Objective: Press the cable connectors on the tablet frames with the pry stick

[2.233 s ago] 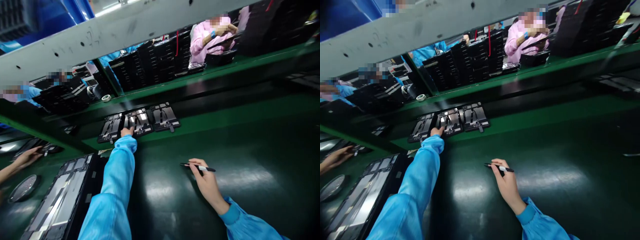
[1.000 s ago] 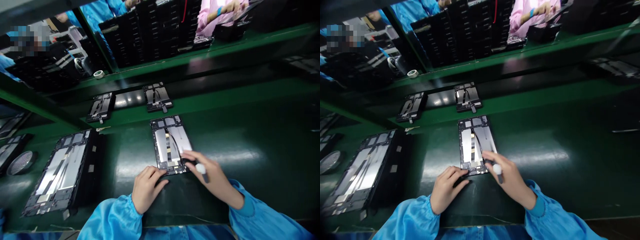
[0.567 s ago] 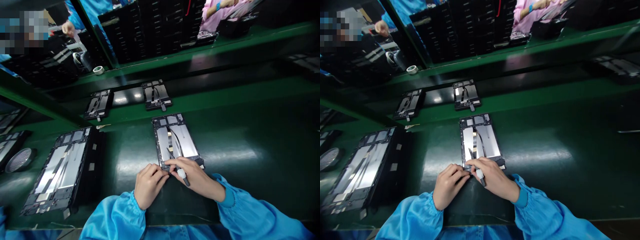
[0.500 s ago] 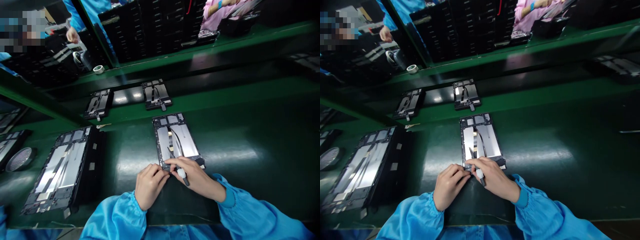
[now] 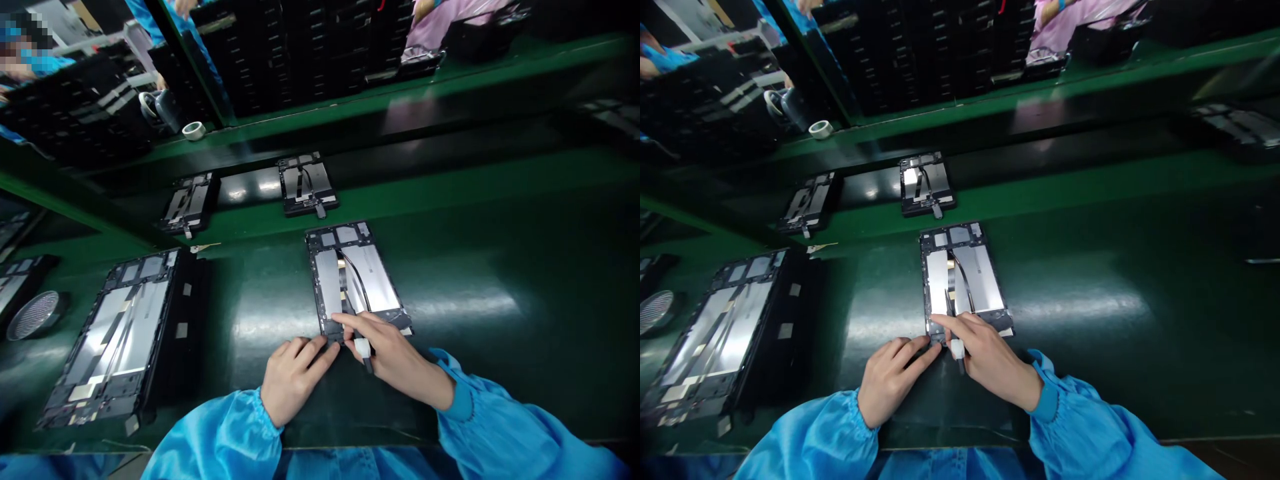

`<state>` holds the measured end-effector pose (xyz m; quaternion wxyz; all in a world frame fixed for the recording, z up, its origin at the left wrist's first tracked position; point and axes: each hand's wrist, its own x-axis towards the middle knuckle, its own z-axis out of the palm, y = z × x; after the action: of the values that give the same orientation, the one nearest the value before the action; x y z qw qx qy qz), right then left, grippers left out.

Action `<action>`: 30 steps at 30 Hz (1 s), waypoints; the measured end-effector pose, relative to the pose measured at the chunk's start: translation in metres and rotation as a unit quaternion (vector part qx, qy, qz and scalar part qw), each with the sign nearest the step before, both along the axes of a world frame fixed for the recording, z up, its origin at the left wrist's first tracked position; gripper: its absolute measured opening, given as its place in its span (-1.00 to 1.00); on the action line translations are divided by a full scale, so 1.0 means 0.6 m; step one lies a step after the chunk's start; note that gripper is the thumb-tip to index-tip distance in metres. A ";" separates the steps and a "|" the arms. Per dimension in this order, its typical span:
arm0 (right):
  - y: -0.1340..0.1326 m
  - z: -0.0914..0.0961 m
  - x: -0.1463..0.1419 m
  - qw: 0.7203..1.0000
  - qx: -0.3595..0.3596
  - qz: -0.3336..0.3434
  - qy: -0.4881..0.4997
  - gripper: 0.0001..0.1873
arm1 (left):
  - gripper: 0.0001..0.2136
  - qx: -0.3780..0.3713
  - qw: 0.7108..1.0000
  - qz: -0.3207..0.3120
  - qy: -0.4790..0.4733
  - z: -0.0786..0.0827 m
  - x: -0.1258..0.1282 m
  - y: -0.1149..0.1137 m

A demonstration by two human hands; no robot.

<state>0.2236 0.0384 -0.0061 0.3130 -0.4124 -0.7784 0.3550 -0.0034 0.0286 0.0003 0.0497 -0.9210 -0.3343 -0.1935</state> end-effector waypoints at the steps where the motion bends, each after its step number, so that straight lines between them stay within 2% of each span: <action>1: 0.000 0.000 -0.001 1.000 0.001 -0.003 -0.004 -0.33 | -0.70 0.000 1.000 -0.001 0.002 0.000 0.000 0.001; 5: 0.002 0.008 0.000 1.000 0.015 -0.006 -0.016 -0.39 | -0.66 0.007 1.000 0.003 0.018 0.000 0.003 0.000; 8: -0.002 0.023 0.015 1.000 0.012 -0.014 0.015 -0.49 | -0.66 0.000 1.000 0.012 0.026 0.000 0.007 0.000; 14: -0.023 0.037 0.041 0.988 -0.107 -0.070 0.092 -0.68 | -0.68 -0.041 0.999 0.018 0.014 -0.002 0.011 0.003; 18: -0.026 0.035 0.029 0.987 -0.110 -0.071 0.092 -0.83 | -0.69 -0.052 0.998 0.018 0.006 -0.004 0.009 0.002; 22: -0.022 0.037 0.027 0.989 -0.088 -0.065 0.098 -0.85 | -0.69 -0.052 0.999 0.018 0.001 -0.006 0.008 0.001; 27: -0.021 0.030 0.045 0.984 -0.093 -0.131 0.076 -0.83 | -0.68 -0.053 0.998 0.017 0.006 -0.010 0.006 0.002; 30: -0.024 0.025 0.049 0.981 -0.108 -0.141 0.083 -0.82 | -0.66 -0.054 0.999 0.004 0.003 -0.012 -0.001 0.004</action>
<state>0.2533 0.0242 0.0090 0.3775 -0.5184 -0.6409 0.4220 -0.0037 0.0311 -0.0067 0.0020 -0.9216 -0.3479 -0.1723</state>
